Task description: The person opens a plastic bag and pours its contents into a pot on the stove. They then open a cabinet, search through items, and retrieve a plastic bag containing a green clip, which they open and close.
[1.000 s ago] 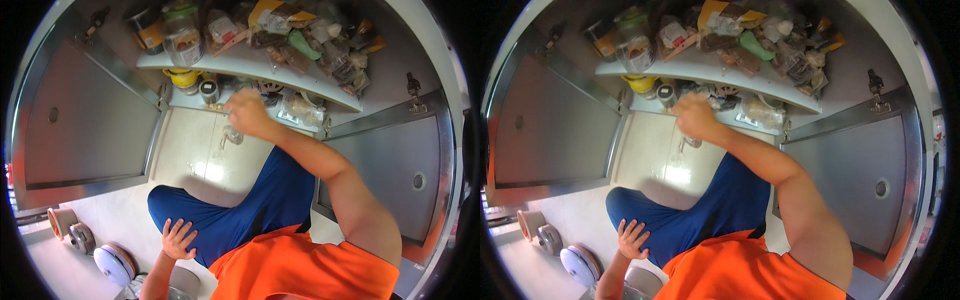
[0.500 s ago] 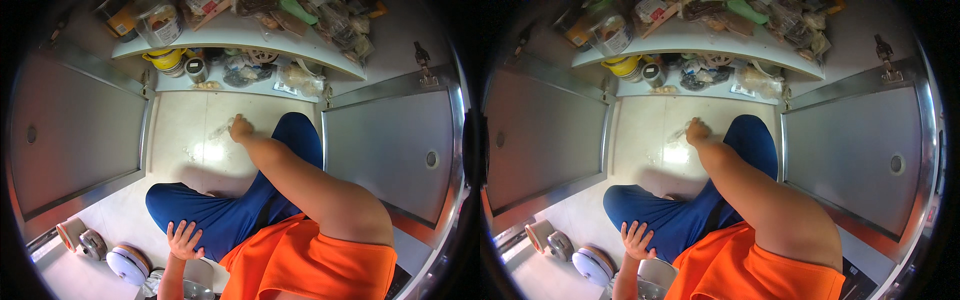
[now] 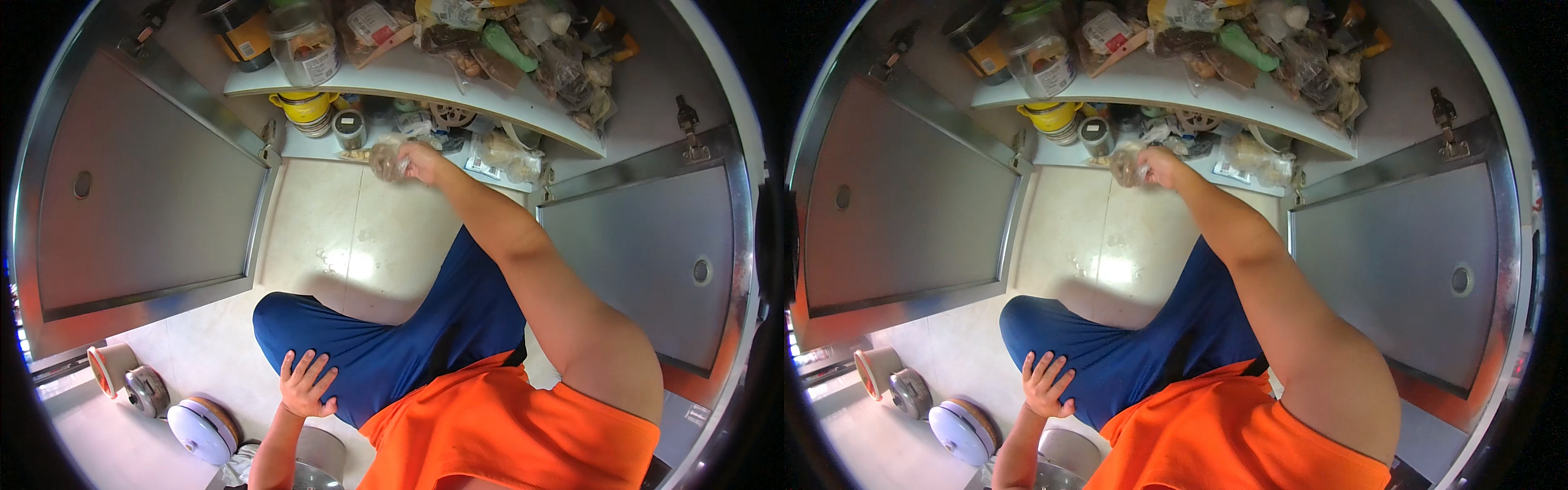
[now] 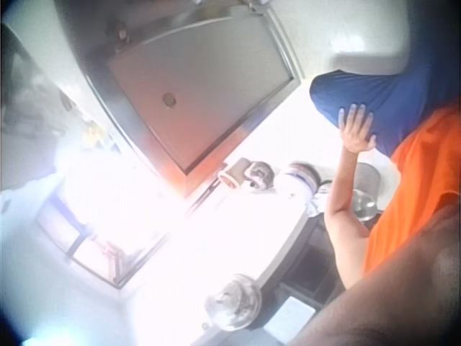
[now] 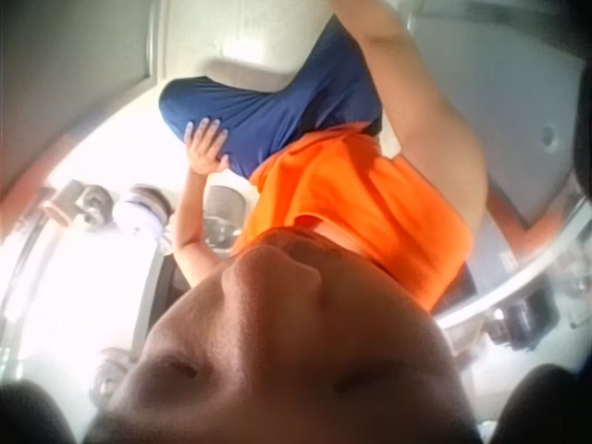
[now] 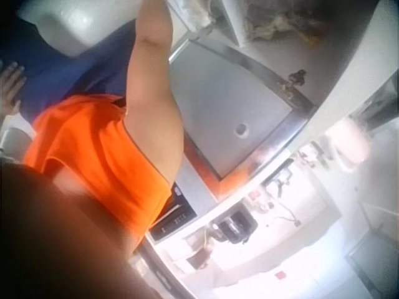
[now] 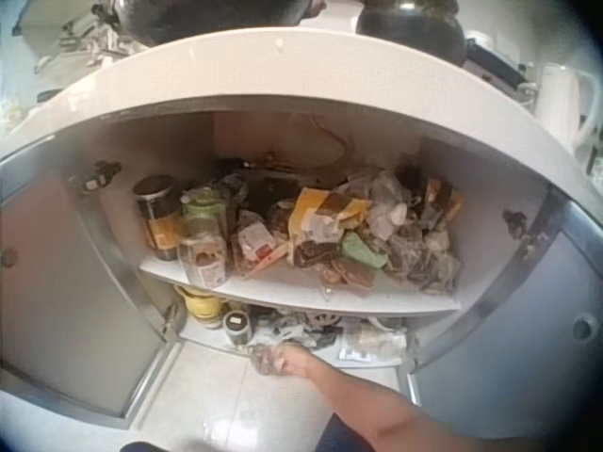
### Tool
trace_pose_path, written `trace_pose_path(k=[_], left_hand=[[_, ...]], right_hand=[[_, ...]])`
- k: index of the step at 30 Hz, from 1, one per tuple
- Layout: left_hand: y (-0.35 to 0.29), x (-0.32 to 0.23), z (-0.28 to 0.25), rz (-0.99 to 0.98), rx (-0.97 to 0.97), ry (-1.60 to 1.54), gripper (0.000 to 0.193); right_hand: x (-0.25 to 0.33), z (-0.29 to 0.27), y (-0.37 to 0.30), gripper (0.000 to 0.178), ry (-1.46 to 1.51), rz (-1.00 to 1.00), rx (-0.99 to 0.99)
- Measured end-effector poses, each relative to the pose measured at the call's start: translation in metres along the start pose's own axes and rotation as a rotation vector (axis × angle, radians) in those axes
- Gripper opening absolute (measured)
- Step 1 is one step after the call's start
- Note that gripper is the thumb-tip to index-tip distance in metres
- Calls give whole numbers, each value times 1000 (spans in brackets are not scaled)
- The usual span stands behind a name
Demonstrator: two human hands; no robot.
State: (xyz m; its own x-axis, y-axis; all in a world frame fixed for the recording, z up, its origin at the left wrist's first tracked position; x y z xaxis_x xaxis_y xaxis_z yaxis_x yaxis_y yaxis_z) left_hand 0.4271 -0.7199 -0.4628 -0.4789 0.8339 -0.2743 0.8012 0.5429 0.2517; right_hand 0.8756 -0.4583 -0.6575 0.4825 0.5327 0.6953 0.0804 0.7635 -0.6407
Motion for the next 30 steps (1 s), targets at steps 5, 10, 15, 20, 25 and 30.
trace_pose_path(k=[5, 10, 15, 20, 25, 30], left_hand=[[-4, -2, -1, -29, 5, 8, 43], [-4, -4, -3, -26, 9, -17, 45], [0, -2, -2, -22, 17, 0, 45], [1, 1, 2, -46, 9, -11, 45], [3, 2, 3, 8, 0, -36, 50], [-3, 5, 9, 19, 30, -26, 50]], right_hand=[[20, 6, 10, 33, 278, 26, 112], [38, 11, 15, 32, 364, -23, -27], [39, 15, 9, 54, 575, -109, -92], [27, 13, -34, 41, -122, -26, 9], [89, 4, -132, 27, -590, -626, 86], [210, -50, -253, 32, -907, -1388, -901]])
Point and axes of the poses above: each hand's wrist, its own y-axis towards the middle knuckle, its own z-axis out of the palm, x = y × z, the point moved 5 cm from there along y, towards the middle knuckle, and after that the axes turned 5 degrees about y, right-handed, at the moved point
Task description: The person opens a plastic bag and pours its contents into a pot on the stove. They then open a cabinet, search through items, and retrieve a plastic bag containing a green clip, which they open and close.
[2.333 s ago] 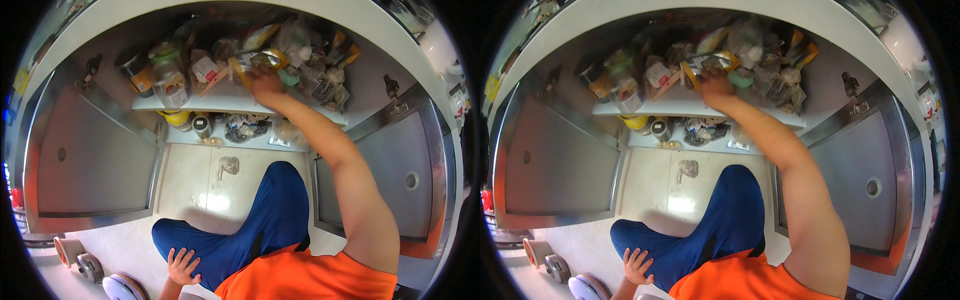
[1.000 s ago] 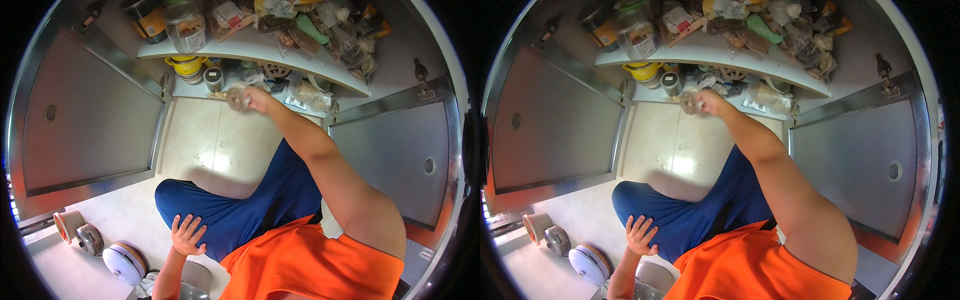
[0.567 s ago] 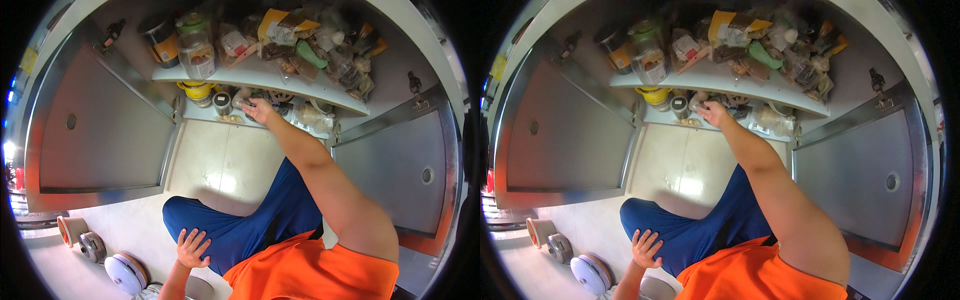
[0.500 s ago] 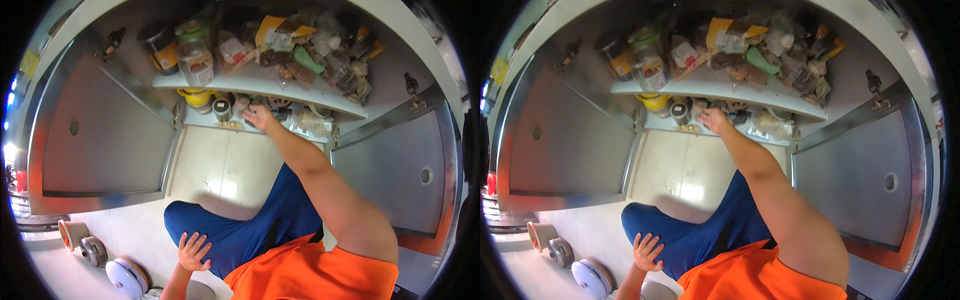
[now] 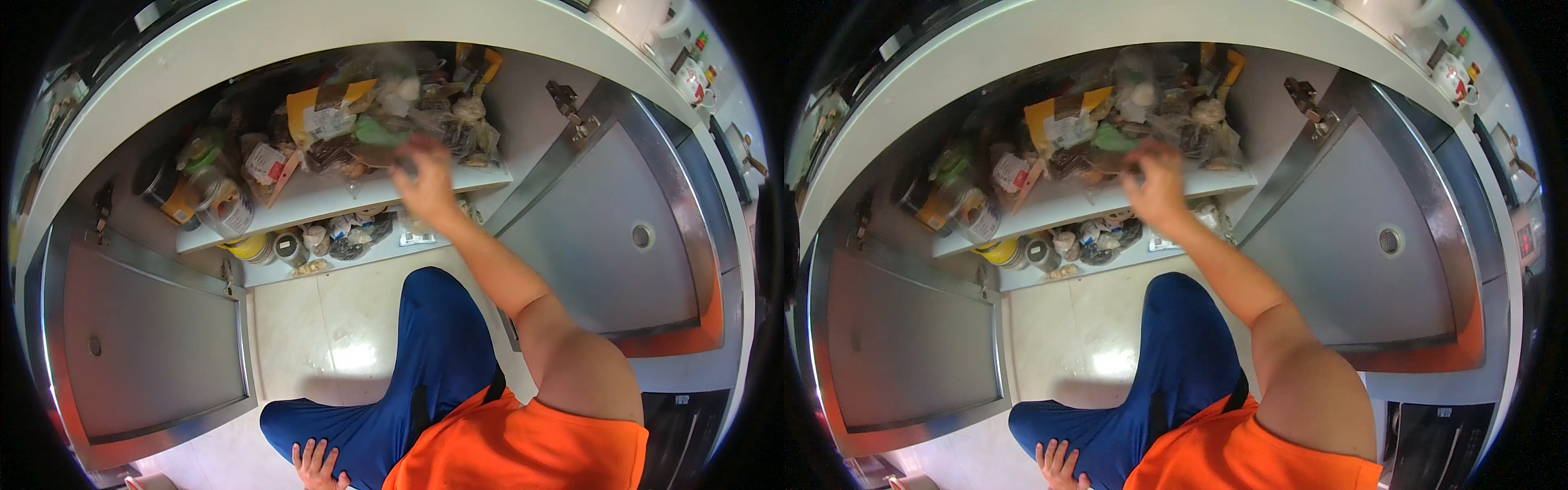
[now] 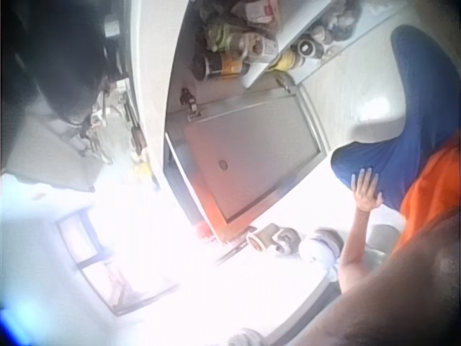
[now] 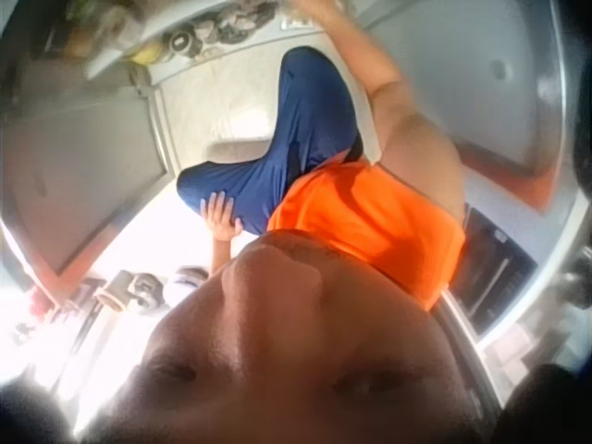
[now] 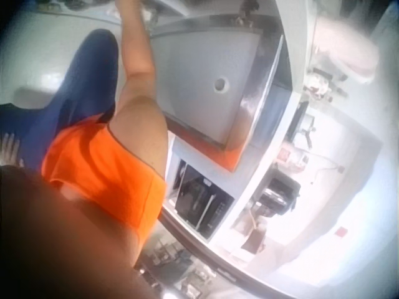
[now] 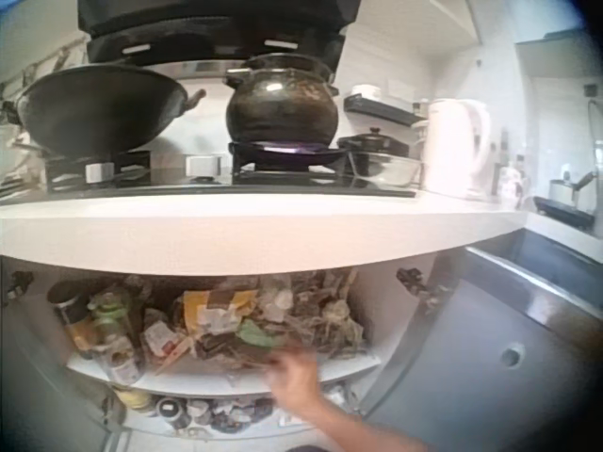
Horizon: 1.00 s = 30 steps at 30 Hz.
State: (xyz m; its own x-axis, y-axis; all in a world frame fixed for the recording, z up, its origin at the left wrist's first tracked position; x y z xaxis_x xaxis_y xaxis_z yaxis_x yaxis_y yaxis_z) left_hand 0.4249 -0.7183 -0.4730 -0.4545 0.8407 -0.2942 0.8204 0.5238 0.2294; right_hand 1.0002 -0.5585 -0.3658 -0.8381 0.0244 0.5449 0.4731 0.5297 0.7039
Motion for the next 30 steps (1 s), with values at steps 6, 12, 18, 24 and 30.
trace_pose_path(k=[6, 12, 18, 24, 30], left_hand=[[-3, 6, 12, -77, 8, 6, 53], [8, 2, 8, -78, 17, 5, 52], [25, -12, -5, 62, 13, 8, 51], [22, -17, -6, 49, 27, 20, 52], [14, -17, -6, 44, 40, 43, 53]], right_hand=[[-71, -55, 63, 79, -619, 186, -16], [-91, -46, 46, 86, -682, 115, 126], [-112, -62, 71, 71, -480, 412, 131], [-194, -65, 160, 49, 13, 700, 16], [-211, -38, 197, 37, -310, 604, -82]])
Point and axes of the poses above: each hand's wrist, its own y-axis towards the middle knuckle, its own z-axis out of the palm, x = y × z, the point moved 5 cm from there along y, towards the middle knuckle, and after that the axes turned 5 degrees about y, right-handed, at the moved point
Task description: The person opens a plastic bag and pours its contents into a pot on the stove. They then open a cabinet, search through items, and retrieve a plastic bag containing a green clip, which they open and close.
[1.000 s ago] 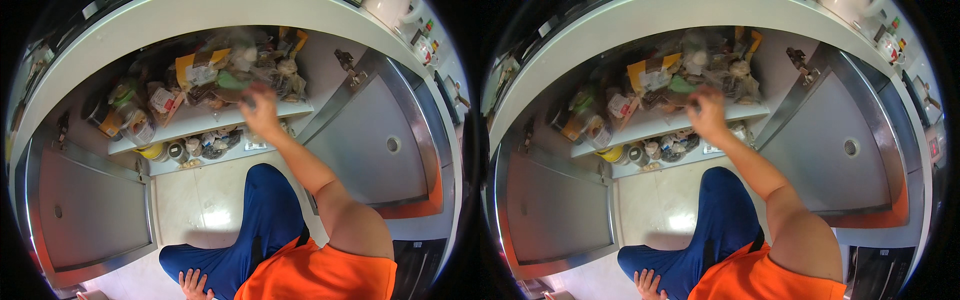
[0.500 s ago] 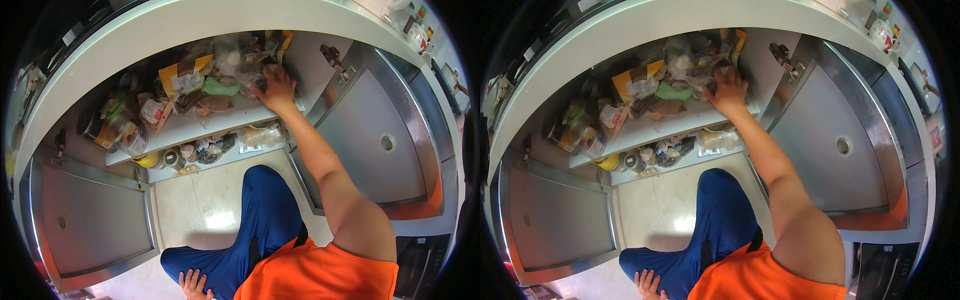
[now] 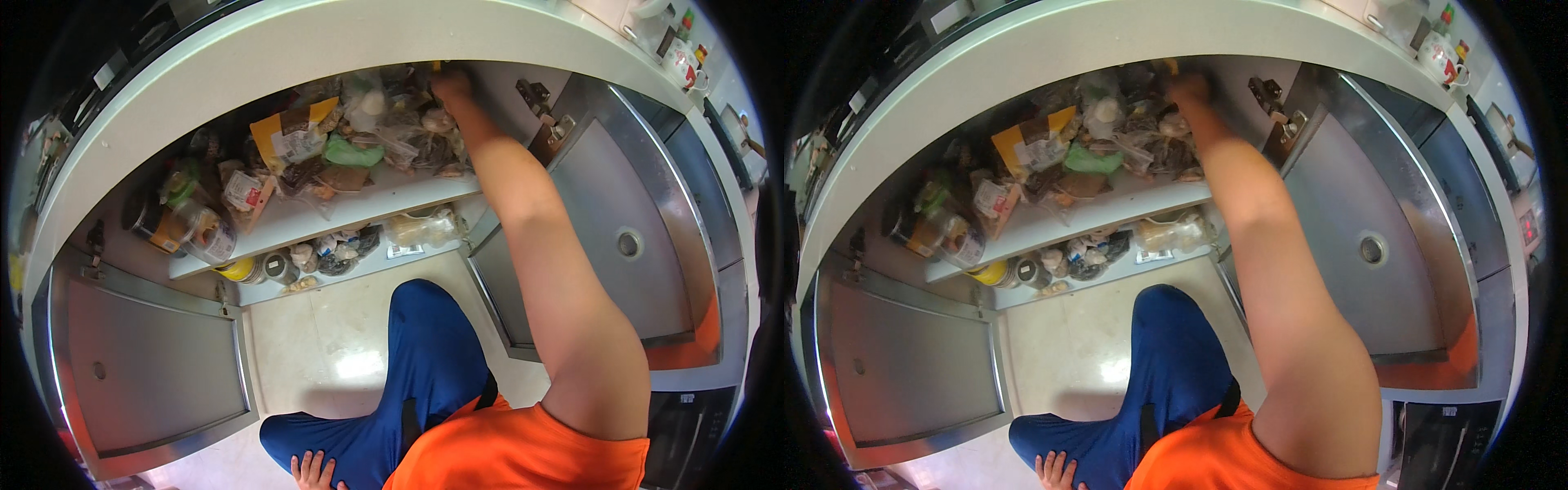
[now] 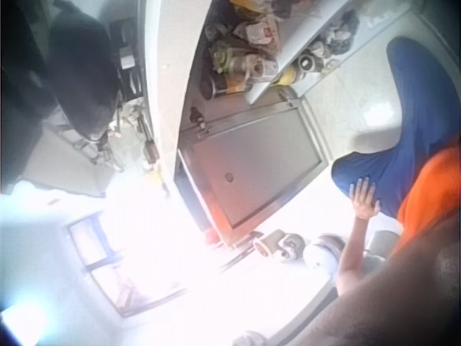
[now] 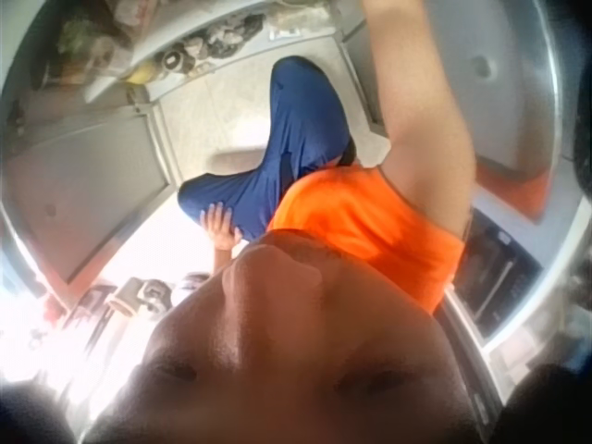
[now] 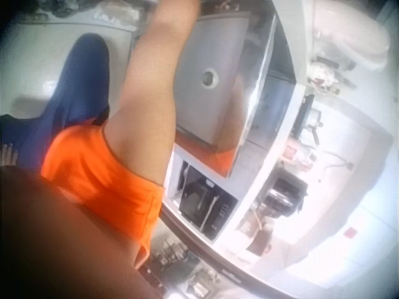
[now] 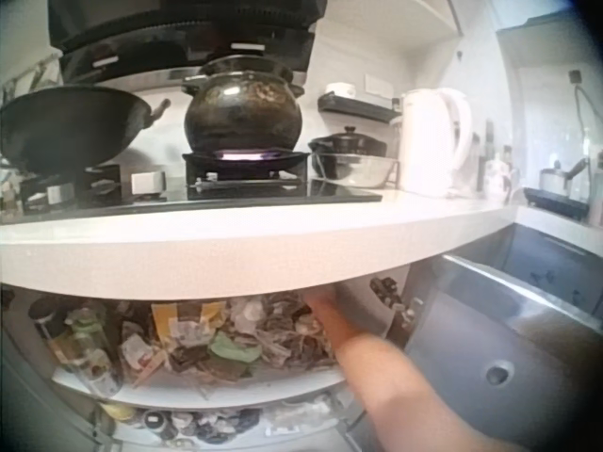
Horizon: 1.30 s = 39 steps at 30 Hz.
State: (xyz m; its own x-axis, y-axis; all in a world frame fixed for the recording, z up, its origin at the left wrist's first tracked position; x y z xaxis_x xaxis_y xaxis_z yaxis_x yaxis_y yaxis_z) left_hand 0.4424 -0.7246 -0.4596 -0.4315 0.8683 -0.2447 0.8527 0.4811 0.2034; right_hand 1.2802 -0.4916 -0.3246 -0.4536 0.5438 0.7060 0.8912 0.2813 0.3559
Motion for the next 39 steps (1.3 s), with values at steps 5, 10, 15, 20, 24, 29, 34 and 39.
trace_pose_path(k=[5, 10, 15, 20, 24, 29, 34, 39], left_hand=[[-5, -3, 0, -26, -5, -2, 52], [-6, -3, 0, -37, -6, -10, 52], [-3, 0, 0, -33, -7, -17, 51], [-1, 0, 0, -30, -25, -17, 51], [-5, -2, 1, -44, -27, -10, 51], [-9, -6, 1, -64, -46, 9, 53], [-7, -9, 0, -76, -22, 25, 55], [-3, -12, -4, -74, 40, 52, 54]], right_hand=[[4, -13, 12, 36, -159, -252, -81], [-10, -8, 44, 31, -215, -359, -371], [-40, 6, 70, 27, 545, -239, -365], [-26, -12, 42, 28, 70, -385, -569], [-7, -37, 11, 29, 460, -206, -477], [48, -56, -52, 39, 474, -599, -603], [105, 31, -66, 75, 170, -486, 62], [173, 91, -125, 94, 109, -453, 375]])
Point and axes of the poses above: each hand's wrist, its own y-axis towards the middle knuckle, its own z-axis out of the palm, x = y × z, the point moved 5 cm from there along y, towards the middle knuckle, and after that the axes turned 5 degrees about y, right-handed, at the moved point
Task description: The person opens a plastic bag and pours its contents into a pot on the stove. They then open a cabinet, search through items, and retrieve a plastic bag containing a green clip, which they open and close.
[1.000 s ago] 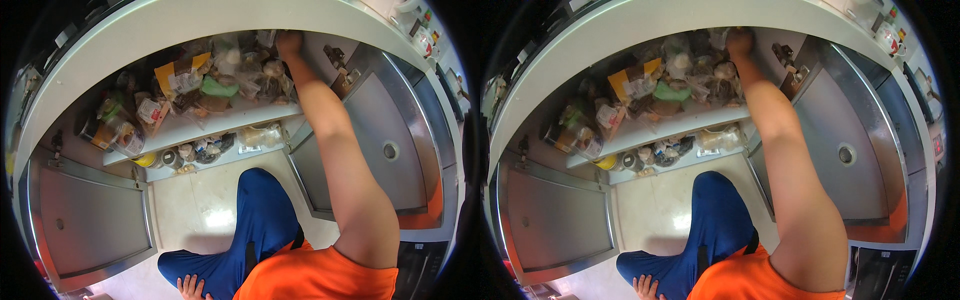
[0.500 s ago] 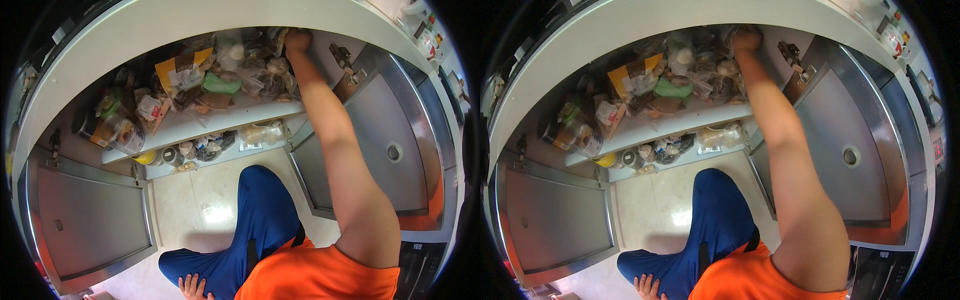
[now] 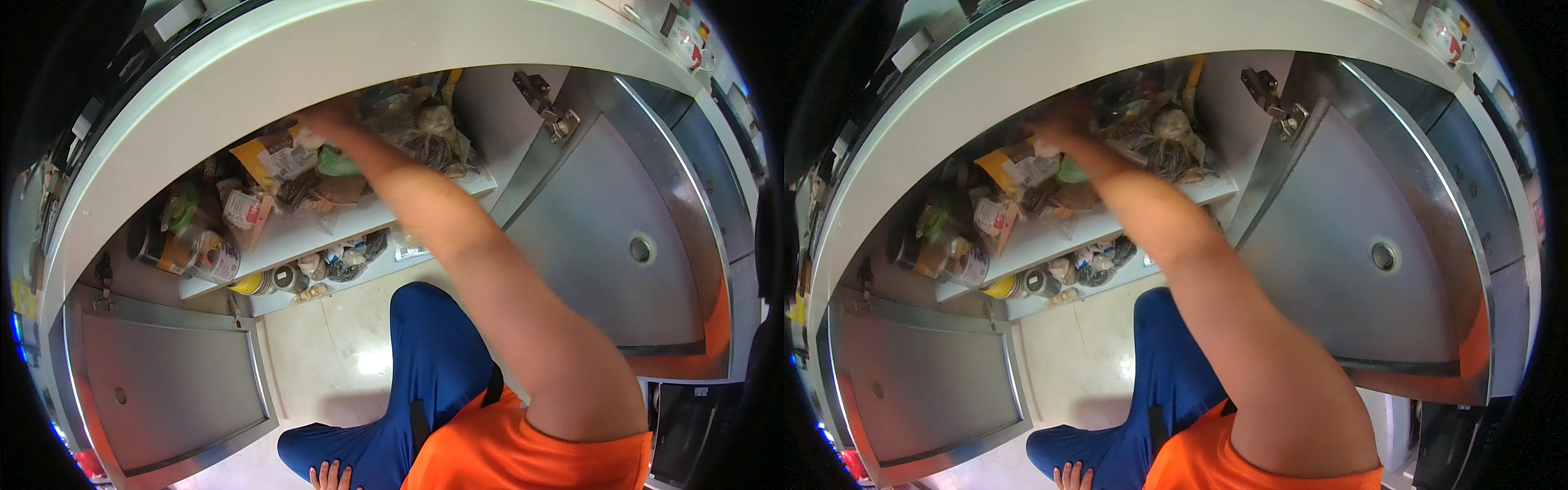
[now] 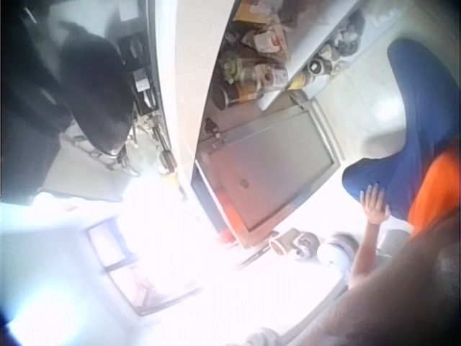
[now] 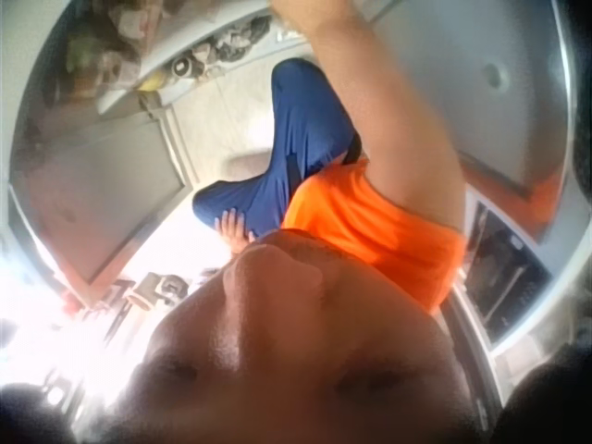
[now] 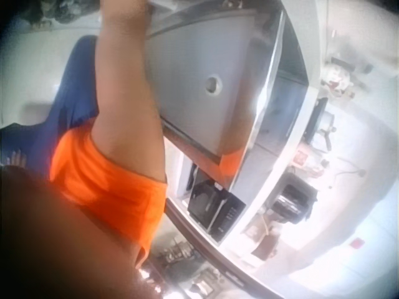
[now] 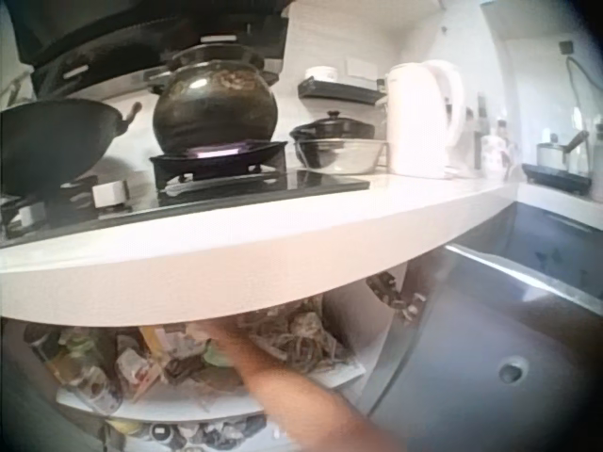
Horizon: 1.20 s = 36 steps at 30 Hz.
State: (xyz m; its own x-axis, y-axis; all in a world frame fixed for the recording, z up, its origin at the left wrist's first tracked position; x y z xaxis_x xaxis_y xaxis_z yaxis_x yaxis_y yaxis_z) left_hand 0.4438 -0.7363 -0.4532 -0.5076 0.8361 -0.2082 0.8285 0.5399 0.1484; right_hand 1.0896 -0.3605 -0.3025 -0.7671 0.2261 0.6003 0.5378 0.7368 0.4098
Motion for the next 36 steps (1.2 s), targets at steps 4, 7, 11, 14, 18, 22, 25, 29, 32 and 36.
trace_pose_path(k=[4, 7, 11, 14, 18, 22, 25, 29, 32, 36], left_hand=[[3, -1, -1, -4, 16, 7, 53], [7, -3, -2, 7, -3, -6, 52], [9, -7, -4, -6, 4, -28, 52], [7, -10, -2, -9, 22, -33, 52], [5, -12, -2, 0, -2, -26, 54], [5, -13, -3, -5, 7, -28, 54], [6, -13, -3, -8, -13, -34, 54], [6, -12, -1, 0, -28, -11, 54], [5, -10, 1, 0, -30, 0, 55], [4, -9, 1, 8, -25, 0, 54]], right_hand=[[58, 11, -39, 80, -9, -174, -81], [78, 5, -64, 79, -144, -328, -108], [63, 0, -42, 73, 324, -278, 139], [2, -27, 21, 68, 515, -58, -57], [-115, -49, 60, 72, 232, 134, -156], [-185, -39, 63, 75, 85, 266, 37], [-201, -28, 62, 78, 85, 287, 114], [-194, -28, 63, 84, 37, 294, 172], [-168, -33, 60, 81, -55, 230, 164], [-100, -17, 41, 78, -74, 75, 146]])
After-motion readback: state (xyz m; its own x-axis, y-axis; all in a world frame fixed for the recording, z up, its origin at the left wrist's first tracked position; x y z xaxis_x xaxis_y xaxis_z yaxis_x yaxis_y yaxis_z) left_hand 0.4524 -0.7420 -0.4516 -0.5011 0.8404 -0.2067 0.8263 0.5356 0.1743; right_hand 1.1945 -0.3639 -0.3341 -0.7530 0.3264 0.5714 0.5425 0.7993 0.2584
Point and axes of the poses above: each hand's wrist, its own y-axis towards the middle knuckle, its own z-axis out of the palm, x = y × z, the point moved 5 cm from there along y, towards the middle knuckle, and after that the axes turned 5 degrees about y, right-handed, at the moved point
